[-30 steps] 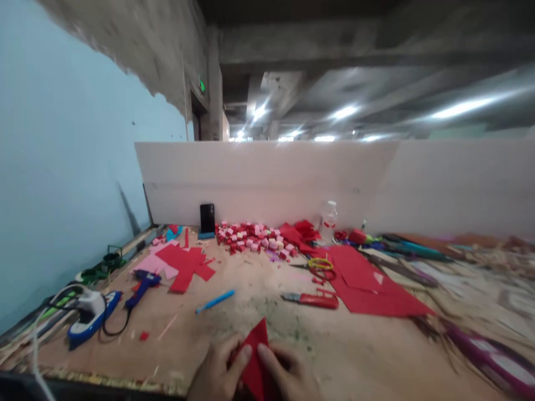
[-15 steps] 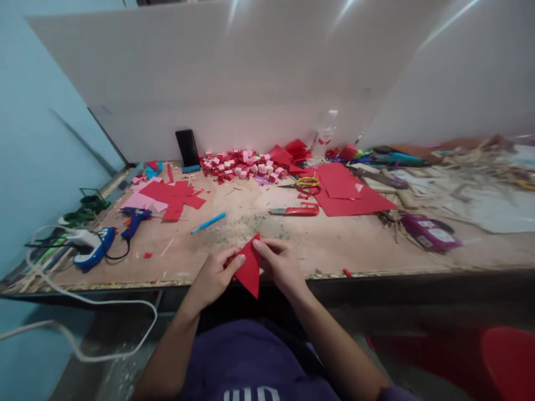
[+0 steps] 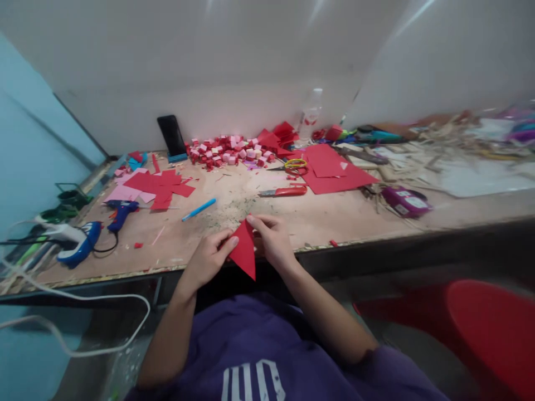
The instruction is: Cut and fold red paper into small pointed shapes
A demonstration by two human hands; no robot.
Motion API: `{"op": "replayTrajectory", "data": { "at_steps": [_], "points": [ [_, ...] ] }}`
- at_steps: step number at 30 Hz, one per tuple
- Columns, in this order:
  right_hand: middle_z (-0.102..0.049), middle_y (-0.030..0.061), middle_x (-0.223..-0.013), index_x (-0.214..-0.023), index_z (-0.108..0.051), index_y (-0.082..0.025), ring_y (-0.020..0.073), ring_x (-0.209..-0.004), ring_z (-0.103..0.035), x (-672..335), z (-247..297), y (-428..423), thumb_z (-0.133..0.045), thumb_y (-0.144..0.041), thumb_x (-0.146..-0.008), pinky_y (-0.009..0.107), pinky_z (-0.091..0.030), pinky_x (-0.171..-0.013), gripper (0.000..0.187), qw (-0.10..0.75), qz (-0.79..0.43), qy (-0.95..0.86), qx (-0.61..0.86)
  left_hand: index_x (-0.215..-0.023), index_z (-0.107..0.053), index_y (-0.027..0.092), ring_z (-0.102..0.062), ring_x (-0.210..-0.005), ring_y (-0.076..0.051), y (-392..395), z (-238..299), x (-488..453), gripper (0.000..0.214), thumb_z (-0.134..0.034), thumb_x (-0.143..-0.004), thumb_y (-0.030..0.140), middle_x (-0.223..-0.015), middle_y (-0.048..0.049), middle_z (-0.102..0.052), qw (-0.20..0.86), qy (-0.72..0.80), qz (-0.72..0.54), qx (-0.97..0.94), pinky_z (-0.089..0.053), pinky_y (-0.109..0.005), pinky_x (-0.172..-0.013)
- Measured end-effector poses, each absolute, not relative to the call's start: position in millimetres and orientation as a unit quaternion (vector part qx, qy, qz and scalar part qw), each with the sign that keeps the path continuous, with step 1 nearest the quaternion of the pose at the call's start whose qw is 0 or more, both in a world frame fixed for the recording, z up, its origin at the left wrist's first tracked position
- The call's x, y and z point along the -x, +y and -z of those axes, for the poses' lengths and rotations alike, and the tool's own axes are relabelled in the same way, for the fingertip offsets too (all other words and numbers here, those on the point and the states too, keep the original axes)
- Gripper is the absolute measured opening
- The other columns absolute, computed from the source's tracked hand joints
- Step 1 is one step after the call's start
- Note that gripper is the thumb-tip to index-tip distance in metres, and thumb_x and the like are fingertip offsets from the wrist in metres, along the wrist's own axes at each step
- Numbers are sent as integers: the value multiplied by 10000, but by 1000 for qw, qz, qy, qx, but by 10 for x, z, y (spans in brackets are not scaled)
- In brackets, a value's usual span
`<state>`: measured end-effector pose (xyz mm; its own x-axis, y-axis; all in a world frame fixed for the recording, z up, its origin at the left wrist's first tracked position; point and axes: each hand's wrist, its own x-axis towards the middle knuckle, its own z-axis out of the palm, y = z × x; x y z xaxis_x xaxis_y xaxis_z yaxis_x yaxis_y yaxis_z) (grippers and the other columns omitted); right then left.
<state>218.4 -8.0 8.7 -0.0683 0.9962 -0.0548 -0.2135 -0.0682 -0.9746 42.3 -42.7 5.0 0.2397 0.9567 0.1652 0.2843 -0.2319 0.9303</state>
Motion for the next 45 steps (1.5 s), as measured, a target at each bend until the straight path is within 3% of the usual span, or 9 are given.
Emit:
{"op": "replayTrajectory", "data": {
  "at_steps": [10, 15, 21, 25, 30, 35, 38, 42, 45],
  "points": [
    [-663, 5, -637, -735, -767, -182, 123, -533, -553, -2195, -91, -61, -840, -558, -752, 237, -422, -490, 384, 519, -563, -485, 422, -841, -669, 173, -551, -654, -132, -400, 18, -428, 336, -621, -992, 469, -745, 5, -629, 429, 464, -481, -608, -434, -231, -605],
    [-782, 55, -768, -814, -810, -170, 182, -647, -678, -2168, -148, -83, -895, -471, -713, 299, -546, -635, 329, 493, -549, -546, 396, -859, -666, 174, -472, -445, -96, -369, 46, -457, 434, -645, -959, 596, -556, 49, -542, 430, 484, -555, -522, -341, -192, -424],
    [-814, 62, -911, -1221, -752, -194, 212, -764, -742, -2158, -89, -30, -857, -449, -792, 331, -599, -717, 510, 528, -535, -538, 381, -921, -726, 166, -500, -475, -102, -386, 52, -411, 406, -766, -872, 566, -578, 39, -576, 424, 476, -588, -498, -345, -186, -421],
    [-817, 92, -1052, -1249, -773, -204, 214, -844, -764, -2182, -86, -59, -842, -417, -825, 324, -622, -739, 480, 493, -526, -579, 381, -824, -717, 170, -577, -602, -119, -372, 29, -398, 344, -791, -863, 503, -675, 12, -638, 407, 466, -607, -499, -474, -213, -572],
    [-788, 96, -1256, -1443, -681, -244, 241, -978, -775, -2207, -144, -78, -948, -335, -702, 362, -645, -816, 792, 402, -610, -601, 325, -698, -665, 176, -658, -854, -174, -310, 0, -410, 390, -858, -797, 499, -901, -37, -707, 389, 438, -628, -513, -537, -276, -812],
    [-799, 91, -1239, -1313, -761, -217, 256, -1069, -761, -2254, -115, -28, -864, -380, -813, 382, -605, -954, 536, 431, -618, -583, 304, -694, -643, 174, -685, -966, -214, -287, 45, -397, 409, -872, -779, 502, -1018, -73, -727, 383, 433, -636, -512, -540, -318, -885],
    [-829, 72, -1034, -1169, -798, -203, 215, -796, -756, -2277, -45, 13, -862, -375, -766, 340, -626, -740, 443, 459, -633, -523, 339, -751, -600, 183, -698, -996, -213, -305, 62, -387, 357, -796, -872, 456, -1090, -85, -733, 363, 440, -647, -506, -543, -326, -905],
    [-815, 60, -918, -1070, -792, -181, 191, -663, -713, -2279, -17, 15, -865, -352, -711, 296, -582, -597, 405, 469, -649, -477, 362, -1075, -629, 204, -688, -1200, -273, -370, 17, -345, 195, -732, -927, 278, -1311, -145, -700, 107, 504, -605, -608, -559, -400, -985],
    [-813, 52, -944, -1067, -782, -193, 181, -685, -712, -2266, -52, -20, -878, -348, -716, 287, -581, -620, 396, 487, -645, -467, 359, -1333, -617, 217, -585, -1413, -293, -425, -19, -296, 435, -617, -923, 71, -1460, -161, -652, -136, 440, -449, -766, -439, -498, -1187]
  ]
}}
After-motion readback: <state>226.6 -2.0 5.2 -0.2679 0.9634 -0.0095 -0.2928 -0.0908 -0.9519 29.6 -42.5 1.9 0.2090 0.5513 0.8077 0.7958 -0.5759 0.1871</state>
